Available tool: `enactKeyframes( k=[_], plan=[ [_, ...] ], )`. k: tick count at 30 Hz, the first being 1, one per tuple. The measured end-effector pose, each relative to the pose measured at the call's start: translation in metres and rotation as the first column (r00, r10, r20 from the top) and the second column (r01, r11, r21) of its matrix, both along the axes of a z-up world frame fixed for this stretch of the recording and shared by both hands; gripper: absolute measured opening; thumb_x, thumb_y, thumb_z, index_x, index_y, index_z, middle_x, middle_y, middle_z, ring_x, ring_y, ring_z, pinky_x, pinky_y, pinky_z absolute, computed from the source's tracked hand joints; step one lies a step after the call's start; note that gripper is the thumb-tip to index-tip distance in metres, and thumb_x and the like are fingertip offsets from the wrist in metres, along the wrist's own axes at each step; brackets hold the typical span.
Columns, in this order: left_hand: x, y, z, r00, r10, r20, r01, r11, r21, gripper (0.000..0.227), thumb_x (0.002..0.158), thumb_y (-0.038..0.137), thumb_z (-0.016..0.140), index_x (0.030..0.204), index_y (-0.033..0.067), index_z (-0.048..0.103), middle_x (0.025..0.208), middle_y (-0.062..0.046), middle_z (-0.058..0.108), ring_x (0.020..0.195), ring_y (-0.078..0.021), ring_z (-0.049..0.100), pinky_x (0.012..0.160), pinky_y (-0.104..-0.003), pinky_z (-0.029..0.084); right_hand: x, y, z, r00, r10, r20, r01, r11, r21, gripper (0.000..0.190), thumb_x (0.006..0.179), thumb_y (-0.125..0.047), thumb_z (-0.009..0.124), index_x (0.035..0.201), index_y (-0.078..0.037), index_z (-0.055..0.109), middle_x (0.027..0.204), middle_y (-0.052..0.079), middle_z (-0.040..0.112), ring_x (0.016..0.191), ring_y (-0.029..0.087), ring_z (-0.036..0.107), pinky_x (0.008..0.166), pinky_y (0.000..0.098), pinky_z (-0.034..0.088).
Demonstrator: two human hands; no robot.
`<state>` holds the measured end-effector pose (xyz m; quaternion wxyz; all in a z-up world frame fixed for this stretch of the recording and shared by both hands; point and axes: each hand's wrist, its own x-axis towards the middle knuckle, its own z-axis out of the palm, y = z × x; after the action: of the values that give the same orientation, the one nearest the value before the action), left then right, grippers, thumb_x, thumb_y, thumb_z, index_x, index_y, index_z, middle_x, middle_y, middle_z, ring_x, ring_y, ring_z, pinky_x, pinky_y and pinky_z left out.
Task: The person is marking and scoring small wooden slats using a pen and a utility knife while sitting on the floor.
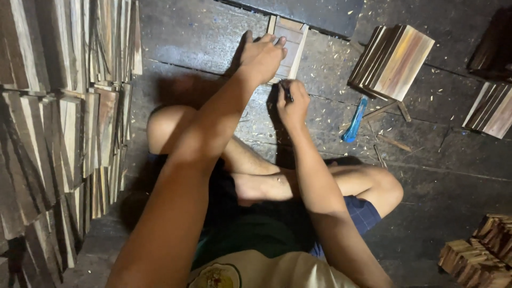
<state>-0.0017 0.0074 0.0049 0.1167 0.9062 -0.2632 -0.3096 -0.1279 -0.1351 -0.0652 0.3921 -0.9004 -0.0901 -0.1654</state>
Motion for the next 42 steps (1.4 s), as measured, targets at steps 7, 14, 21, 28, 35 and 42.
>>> enactKeyframes(
  k=[7, 14, 21, 28, 35, 42],
  plan=[
    [-0.009, -0.003, -0.017, 0.999, -0.034, 0.037, 0.033, 0.999, 0.034, 0.059, 0.091, -0.004, 0.056, 0.143, 0.0237, 0.059, 0.163, -0.002, 0.039, 0.141, -0.0281, 0.039, 0.114, -0.074, 0.023, -0.03, -0.015, 0.046, 0.992, -0.129, -0.018, 0.129, 0.991, 0.025, 0.006, 0.094, -0.003, 0.069, 0.089, -0.001, 0.067, 0.089, 0.013, 0.07, 0.083, 0.027, 0.067, 0.079, 0.0363, 0.051],
    [-0.016, -0.014, -0.063, 0.994, 0.064, 0.085, -0.062, 0.998, -0.025, 0.051, 0.097, 0.009, 0.055, 0.148, 0.0155, 0.053, 0.166, -0.004, 0.034, 0.152, -0.0289, 0.03, 0.111, -0.081, 0.02, 0.07, -0.049, 0.026, 0.972, -0.198, -0.129, 0.232, 0.905, 0.358, 0.009, 0.084, 0.003, 0.072, 0.089, -0.003, 0.067, 0.086, 0.012, 0.068, 0.082, 0.022, 0.063, 0.076, 0.0351, 0.053],
    [-0.011, -0.014, -0.026, 0.999, 0.022, 0.042, -0.026, 0.994, 0.108, 0.052, 0.099, 0.008, 0.042, 0.15, 0.0193, 0.048, 0.169, 0.002, 0.028, 0.154, -0.0207, 0.026, 0.111, -0.076, 0.023, 0.17, -0.041, 0.007, 0.946, 0.058, -0.32, 0.083, 0.908, 0.411, 0.014, 0.085, -0.009, 0.082, 0.083, -0.012, 0.069, 0.081, 0.001, 0.071, 0.078, 0.013, 0.065, 0.074, 0.0271, 0.052],
    [-0.006, -0.017, -0.02, 0.998, 0.036, -0.052, -0.027, 0.988, 0.153, 0.058, 0.1, 0.003, 0.032, 0.155, 0.0209, 0.04, 0.171, 0.003, 0.021, 0.157, -0.0211, 0.02, 0.118, -0.072, 0.016, 0.178, -0.036, 0.002, 0.901, 0.126, -0.414, 0.029, 0.937, 0.347, 0.015, 0.085, -0.003, 0.075, 0.082, -0.015, 0.066, 0.083, 0.0, 0.073, 0.079, 0.014, 0.068, 0.078, 0.0307, 0.055],
    [-0.005, -0.02, -0.01, 0.996, 0.043, -0.08, -0.028, 0.983, 0.183, 0.06, 0.101, 0.004, 0.035, 0.158, 0.0204, 0.034, 0.171, 0.003, 0.02, 0.157, -0.0198, 0.018, 0.12, -0.071, 0.012, 0.179, -0.032, 0.002, 0.868, 0.119, -0.481, 0.112, 0.899, 0.424, 0.015, 0.091, -0.004, 0.076, 0.087, -0.014, 0.064, 0.079, 0.002, 0.072, 0.069, 0.014, 0.069, 0.065, 0.0294, 0.056],
    [-0.003, -0.022, 0.002, 0.995, 0.02, -0.094, 0.001, 0.976, 0.219, 0.065, 0.098, -0.002, 0.033, 0.159, 0.0208, 0.033, 0.172, 0.003, 0.017, 0.158, -0.0215, 0.016, 0.121, -0.071, 0.013, 0.184, -0.035, 0.014, 0.846, 0.158, -0.51, 0.02, 0.945, 0.325, 0.013, 0.094, -0.005, 0.073, 0.088, -0.014, 0.066, 0.087, 0.001, 0.073, 0.076, 0.012, 0.069, 0.075, 0.0284, 0.058]
  ],
)
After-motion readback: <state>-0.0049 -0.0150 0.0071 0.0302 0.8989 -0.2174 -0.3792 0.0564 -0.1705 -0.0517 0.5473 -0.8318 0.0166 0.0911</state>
